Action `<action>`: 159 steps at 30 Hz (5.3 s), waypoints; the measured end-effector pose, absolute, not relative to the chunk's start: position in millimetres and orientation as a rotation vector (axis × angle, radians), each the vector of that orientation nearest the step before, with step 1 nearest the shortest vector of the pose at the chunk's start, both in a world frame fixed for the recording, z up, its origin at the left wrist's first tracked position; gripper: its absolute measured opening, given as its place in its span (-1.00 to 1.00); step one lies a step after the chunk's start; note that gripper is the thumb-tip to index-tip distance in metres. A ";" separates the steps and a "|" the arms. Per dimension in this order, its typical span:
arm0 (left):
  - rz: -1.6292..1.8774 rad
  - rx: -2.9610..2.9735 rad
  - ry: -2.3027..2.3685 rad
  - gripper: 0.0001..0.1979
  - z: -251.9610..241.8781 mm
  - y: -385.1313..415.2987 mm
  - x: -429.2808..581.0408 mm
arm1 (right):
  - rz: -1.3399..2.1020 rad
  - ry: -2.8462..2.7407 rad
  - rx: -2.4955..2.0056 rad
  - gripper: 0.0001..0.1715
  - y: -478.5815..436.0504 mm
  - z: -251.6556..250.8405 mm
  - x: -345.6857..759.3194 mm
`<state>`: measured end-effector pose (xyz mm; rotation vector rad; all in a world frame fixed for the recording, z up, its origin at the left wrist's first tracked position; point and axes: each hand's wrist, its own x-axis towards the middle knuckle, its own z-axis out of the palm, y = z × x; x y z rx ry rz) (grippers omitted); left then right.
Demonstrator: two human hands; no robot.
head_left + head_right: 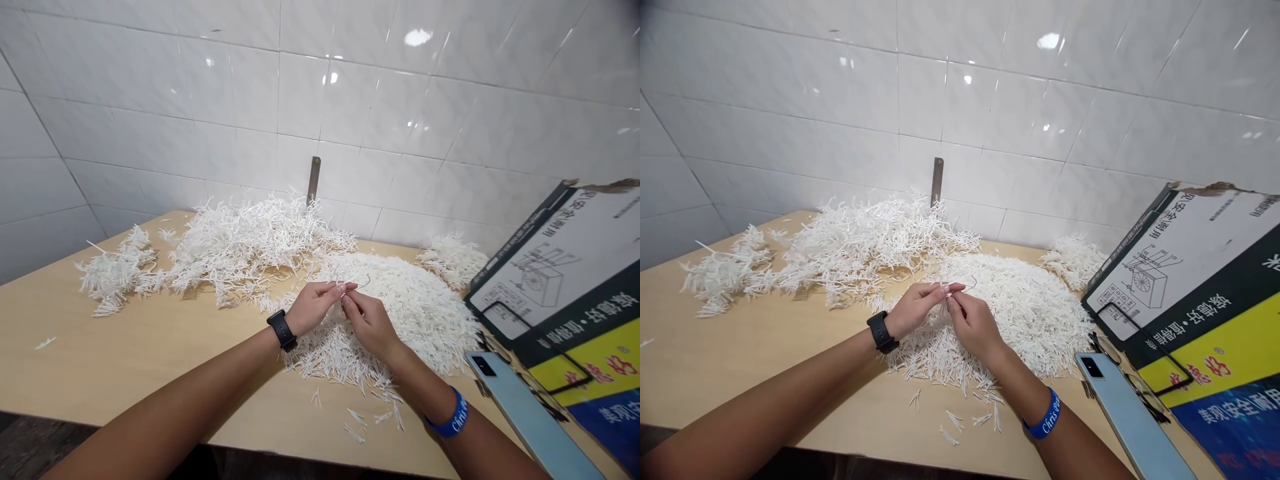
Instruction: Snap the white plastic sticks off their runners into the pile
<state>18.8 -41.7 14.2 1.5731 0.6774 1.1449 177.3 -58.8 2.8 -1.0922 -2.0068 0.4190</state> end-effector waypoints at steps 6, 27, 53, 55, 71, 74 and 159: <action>1.262 1.263 0.745 -0.62 8.9 -36.6 19.5 | 0.574 -2.192 -0.853 -0.57 -64.4 3.3 171.5; 1.244 1.236 0.791 -0.56 25.5 -40.5 12.4 | 0.006 -1.703 -1.237 -0.72 -69.8 16.7 176.7; 1.282 1.022 0.775 -0.70 26.9 -30.6 4.3 | 0.391 -2.243 -0.866 -0.64 -69.4 6.6 166.9; 1.233 1.032 0.743 -0.67 31.0 -32.8 2.7 | 0.233 -2.230 -0.954 -0.72 -61.1 5.1 172.6; 1.075 1.054 0.508 -0.57 23.1 -36.9 6.8 | 0.242 -1.906 -1.091 -0.81 -65.1 14.8 176.8; 1.083 1.155 0.507 -0.62 23.0 -38.5 8.1 | 0.349 -1.808 -1.064 -0.81 -66.6 15.4 175.2; 1.304 1.790 0.843 -0.70 12.0 -14.9 -11.9 | 0.571 -1.535 -1.073 -0.63 -41.8 7.4 178.1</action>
